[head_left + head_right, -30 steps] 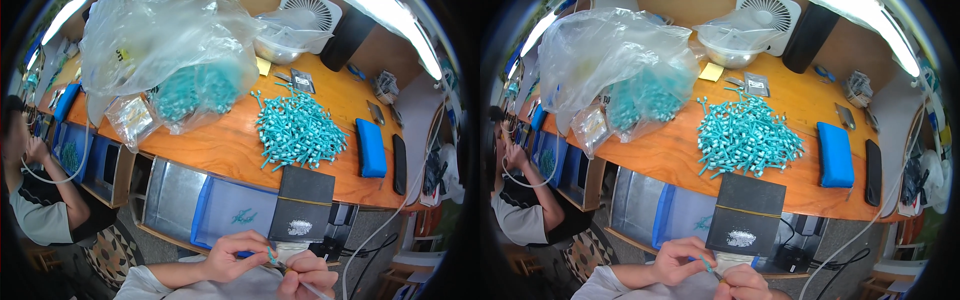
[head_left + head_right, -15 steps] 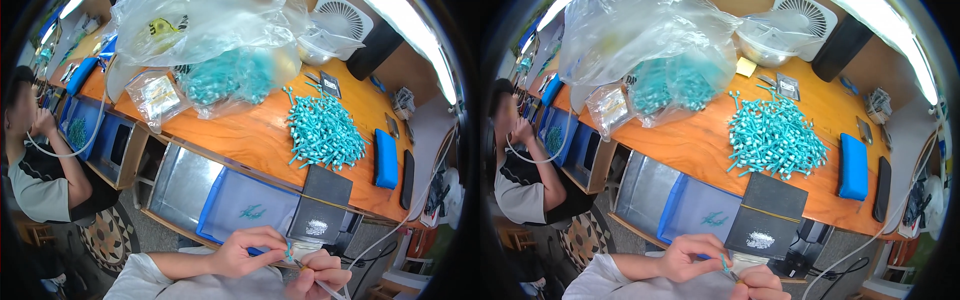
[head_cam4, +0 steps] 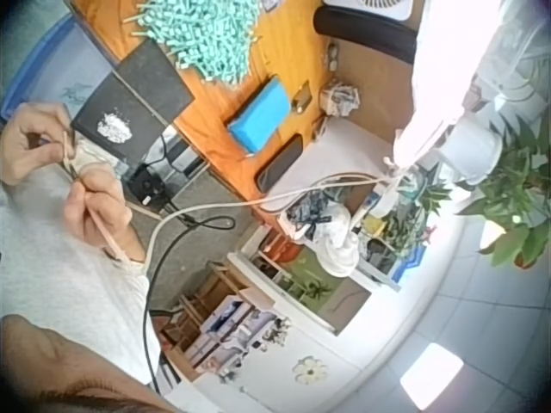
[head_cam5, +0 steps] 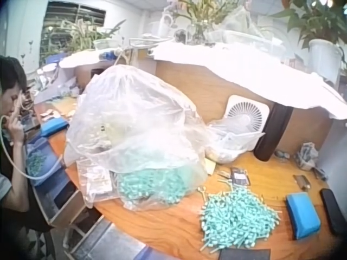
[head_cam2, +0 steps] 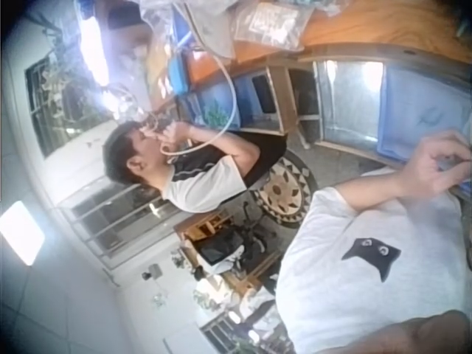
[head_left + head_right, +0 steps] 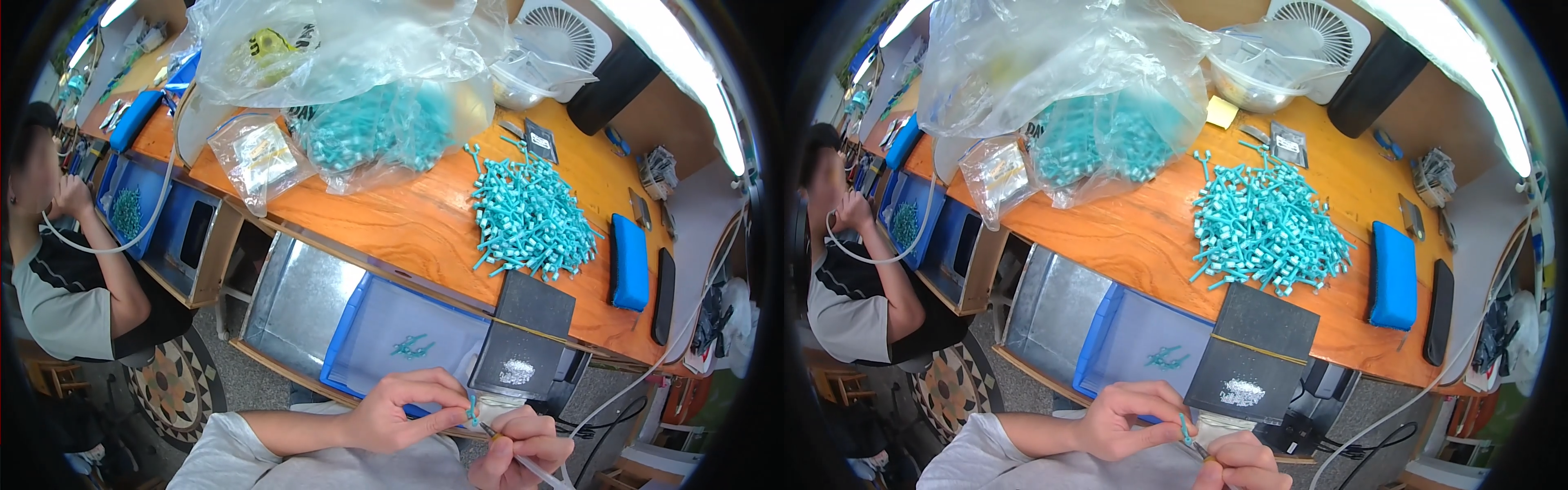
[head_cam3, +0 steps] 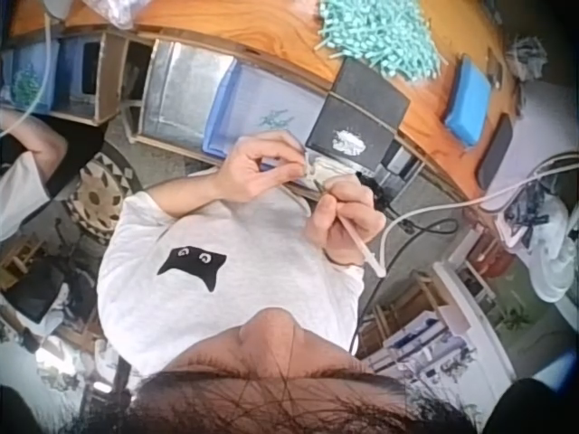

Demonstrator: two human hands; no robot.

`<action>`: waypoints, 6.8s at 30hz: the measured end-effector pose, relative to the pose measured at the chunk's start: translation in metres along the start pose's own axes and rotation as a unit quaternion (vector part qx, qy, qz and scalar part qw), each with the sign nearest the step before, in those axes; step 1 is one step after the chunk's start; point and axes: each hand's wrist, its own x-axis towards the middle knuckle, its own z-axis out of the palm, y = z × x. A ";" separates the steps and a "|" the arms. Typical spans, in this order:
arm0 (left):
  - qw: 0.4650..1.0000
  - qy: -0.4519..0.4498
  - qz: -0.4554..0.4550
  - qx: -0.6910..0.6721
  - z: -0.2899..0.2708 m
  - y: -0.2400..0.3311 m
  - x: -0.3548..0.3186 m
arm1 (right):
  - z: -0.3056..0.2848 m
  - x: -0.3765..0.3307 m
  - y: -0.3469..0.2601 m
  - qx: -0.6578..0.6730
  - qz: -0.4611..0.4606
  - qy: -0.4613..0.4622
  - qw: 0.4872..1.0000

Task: Using tweezers to assemble small green components with white powder at a workstation.

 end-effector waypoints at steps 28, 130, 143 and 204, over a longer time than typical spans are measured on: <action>0.990 0.037 -0.075 -0.114 0.007 -0.011 -0.009 | -0.018 0.014 0.011 -0.144 0.058 0.150 0.976; 0.993 -0.025 -0.046 -0.102 0.003 -0.013 -0.008 | -0.007 -0.004 0.013 0.082 -0.085 -0.007 0.993; 0.997 -0.013 -0.029 -0.071 0.004 -0.011 -0.008 | 0.000 0.000 0.017 0.010 -0.188 0.003 0.982; 1.000 -0.004 0.015 -0.006 0.005 -0.010 -0.005 | -0.004 0.004 0.015 -0.019 -0.197 -0.031 0.980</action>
